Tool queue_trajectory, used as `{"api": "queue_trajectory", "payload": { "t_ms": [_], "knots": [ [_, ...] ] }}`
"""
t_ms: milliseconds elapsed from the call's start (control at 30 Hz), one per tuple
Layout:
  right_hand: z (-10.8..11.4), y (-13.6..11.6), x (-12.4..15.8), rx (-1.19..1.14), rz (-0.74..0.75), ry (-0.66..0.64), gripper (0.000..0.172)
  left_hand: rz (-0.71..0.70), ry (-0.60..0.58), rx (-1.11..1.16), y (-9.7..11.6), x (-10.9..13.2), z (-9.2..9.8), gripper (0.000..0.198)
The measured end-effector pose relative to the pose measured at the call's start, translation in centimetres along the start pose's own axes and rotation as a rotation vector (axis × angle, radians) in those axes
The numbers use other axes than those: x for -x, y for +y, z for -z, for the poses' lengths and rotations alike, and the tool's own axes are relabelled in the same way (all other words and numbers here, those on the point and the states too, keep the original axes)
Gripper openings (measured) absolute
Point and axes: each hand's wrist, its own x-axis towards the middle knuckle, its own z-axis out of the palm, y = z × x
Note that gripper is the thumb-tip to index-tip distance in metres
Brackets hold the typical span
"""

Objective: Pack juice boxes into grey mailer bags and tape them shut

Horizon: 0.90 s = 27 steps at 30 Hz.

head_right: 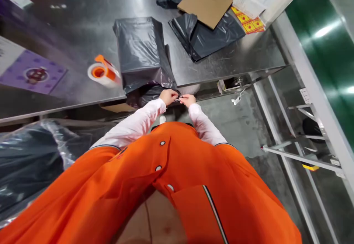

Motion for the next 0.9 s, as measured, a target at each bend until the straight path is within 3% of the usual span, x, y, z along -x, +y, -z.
{"api": "queue_trajectory", "payload": {
  "t_ms": [333,467,600,700,800,900],
  "knots": [
    [0.6,0.2,-0.8,0.202,0.216,-0.065,0.007,0.208,0.124,0.339,0.4,0.6,-2.2,0.014],
    [1.0,0.4,-0.9,0.330,0.262,-0.090,0.002,0.256,0.159,0.381,-0.1,0.4,-3.1,0.020],
    [2.4,-1.3,-1.1,0.467,0.368,-0.126,0.021,0.231,0.224,0.351,-0.2,1.0,-4.0,0.021],
    [2.7,-5.3,-2.4,0.761,0.740,-0.170,0.038,0.140,0.245,0.310,-0.1,1.7,-4.2,0.021],
    [1.4,-10.0,-4.6,1.172,1.199,-0.347,0.045,0.057,0.224,0.262,-0.1,2.0,-4.1,0.022],
    [0.0,-12.7,-6.6,1.332,1.332,-0.520,0.038,-0.017,0.194,0.218,0.0,2.1,-3.7,0.022]
  ]
}}
